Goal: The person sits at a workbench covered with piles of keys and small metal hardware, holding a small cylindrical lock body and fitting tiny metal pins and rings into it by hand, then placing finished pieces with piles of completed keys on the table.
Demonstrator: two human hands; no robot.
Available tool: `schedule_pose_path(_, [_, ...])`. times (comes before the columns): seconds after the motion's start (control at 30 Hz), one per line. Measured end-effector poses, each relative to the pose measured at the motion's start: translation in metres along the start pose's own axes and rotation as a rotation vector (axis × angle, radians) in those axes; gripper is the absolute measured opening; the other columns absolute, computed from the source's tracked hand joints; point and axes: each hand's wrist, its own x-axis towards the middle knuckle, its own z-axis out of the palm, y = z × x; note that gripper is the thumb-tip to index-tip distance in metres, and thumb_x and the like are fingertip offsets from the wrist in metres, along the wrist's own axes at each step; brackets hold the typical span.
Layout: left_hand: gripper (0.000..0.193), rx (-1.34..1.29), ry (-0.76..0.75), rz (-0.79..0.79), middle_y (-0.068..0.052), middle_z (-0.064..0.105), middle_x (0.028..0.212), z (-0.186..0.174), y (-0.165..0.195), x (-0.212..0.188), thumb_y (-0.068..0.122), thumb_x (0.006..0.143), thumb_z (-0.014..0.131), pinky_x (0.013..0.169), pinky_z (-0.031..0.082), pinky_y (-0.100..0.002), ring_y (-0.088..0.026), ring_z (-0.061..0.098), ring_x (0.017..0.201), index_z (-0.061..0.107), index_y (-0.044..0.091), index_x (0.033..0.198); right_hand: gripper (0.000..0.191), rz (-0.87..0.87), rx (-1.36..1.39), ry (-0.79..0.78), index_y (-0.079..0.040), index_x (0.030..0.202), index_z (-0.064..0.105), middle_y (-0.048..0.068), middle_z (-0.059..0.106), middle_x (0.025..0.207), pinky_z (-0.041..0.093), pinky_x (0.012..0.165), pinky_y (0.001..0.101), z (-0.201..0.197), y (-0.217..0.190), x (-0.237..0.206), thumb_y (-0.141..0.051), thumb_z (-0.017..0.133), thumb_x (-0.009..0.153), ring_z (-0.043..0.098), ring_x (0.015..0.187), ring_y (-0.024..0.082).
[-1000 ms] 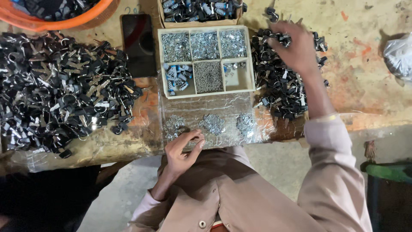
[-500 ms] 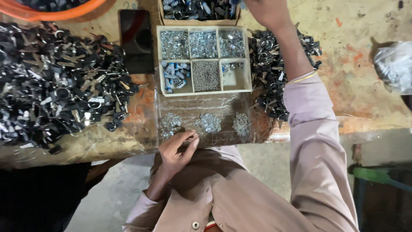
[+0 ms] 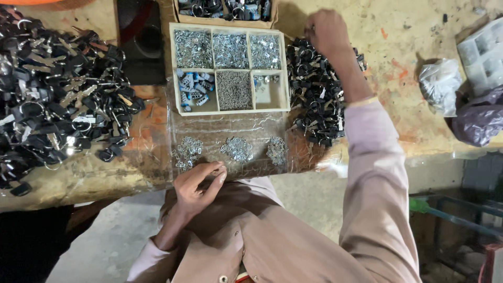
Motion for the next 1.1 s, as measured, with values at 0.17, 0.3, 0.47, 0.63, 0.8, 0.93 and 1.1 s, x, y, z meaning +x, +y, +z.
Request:
schedule_pose_path(0.17, [0.025,-0.017,-0.091,0.006,-0.011,0.078,0.097,-0.006,0.007,0.007,0.001,0.087,0.078,0.074,0.062,-0.029,-0.02,0.079,0.085,0.072,-0.001,0.111,0.011,0.106,0.283,0.076,-0.005,0.098,0.078,0.015,0.073,0.088,0.055,0.07,0.0393,-0.005,0.015,-0.053,-0.008,0.086,0.091,0.07,0.074,0.027])
schedule_pose_path(0.3, [0.023,0.022,-0.136,0.123,-0.013,0.077,0.102,-0.012,0.015,0.022,0.003,0.087,0.08,0.072,0.062,-0.031,-0.023,0.078,0.086,0.072,0.0,0.108,0.011,0.069,0.531,0.231,0.003,0.108,0.067,0.018,0.071,0.113,0.055,0.068,0.0269,-0.014,0.023,-0.1,0.002,0.076,0.101,0.069,0.083,0.017])
schedule_pose_path(0.47, [0.023,0.137,-0.195,0.227,-0.013,0.077,0.107,-0.035,0.02,0.05,0.004,0.091,0.079,0.073,0.063,-0.031,-0.023,0.078,0.09,0.071,0.001,0.113,0.016,0.495,1.068,-0.018,0.004,0.12,0.057,0.006,0.069,0.095,0.043,0.054,0.0217,-0.008,0.014,-0.153,-0.004,0.066,0.109,0.063,0.069,0.008])
schedule_pose_path(0.63, [0.02,0.585,-0.12,0.209,-0.008,0.078,0.099,-0.053,0.003,0.091,0.019,0.098,0.077,0.057,0.056,-0.033,-0.018,0.071,0.069,0.075,0.009,0.115,0.015,0.446,1.274,-0.094,0.003,0.122,0.062,0.008,0.069,0.094,0.047,0.059,0.0205,0.031,-0.032,-0.169,-0.002,0.065,0.107,0.061,0.071,0.005])
schedule_pose_path(0.8, [0.018,0.796,-0.211,0.133,-0.006,0.073,0.103,-0.058,-0.021,0.128,0.02,0.103,0.076,0.068,0.058,-0.036,-0.021,0.07,0.085,0.073,0.009,0.118,0.015,0.273,1.056,0.102,0.003,0.119,0.068,0.008,0.075,0.106,0.048,0.073,0.0193,0.041,-0.069,-0.168,0.004,0.07,0.104,0.064,0.085,0.005])
schedule_pose_path(0.93, [0.021,0.965,-0.294,0.175,-0.004,0.072,0.099,-0.048,-0.029,0.15,0.023,0.095,0.08,0.057,0.055,-0.036,-0.026,0.067,0.097,0.076,0.01,0.111,0.013,0.228,0.952,0.09,0.001,0.112,0.072,0.008,0.074,0.108,0.05,0.07,0.0212,0.026,-0.077,-0.172,0.004,0.075,0.099,0.065,0.081,0.008])
schedule_pose_path(1.1, [0.021,0.964,-0.348,0.126,-0.006,0.073,0.102,-0.048,-0.029,0.159,0.022,0.089,0.086,0.071,0.057,-0.044,-0.03,0.066,0.1,0.077,0.006,0.099,0.023,0.14,0.703,0.034,-0.006,0.115,0.073,0.008,0.072,0.11,0.056,0.078,0.0297,0.013,-0.081,-0.191,-0.003,0.083,0.094,0.07,0.094,0.019])
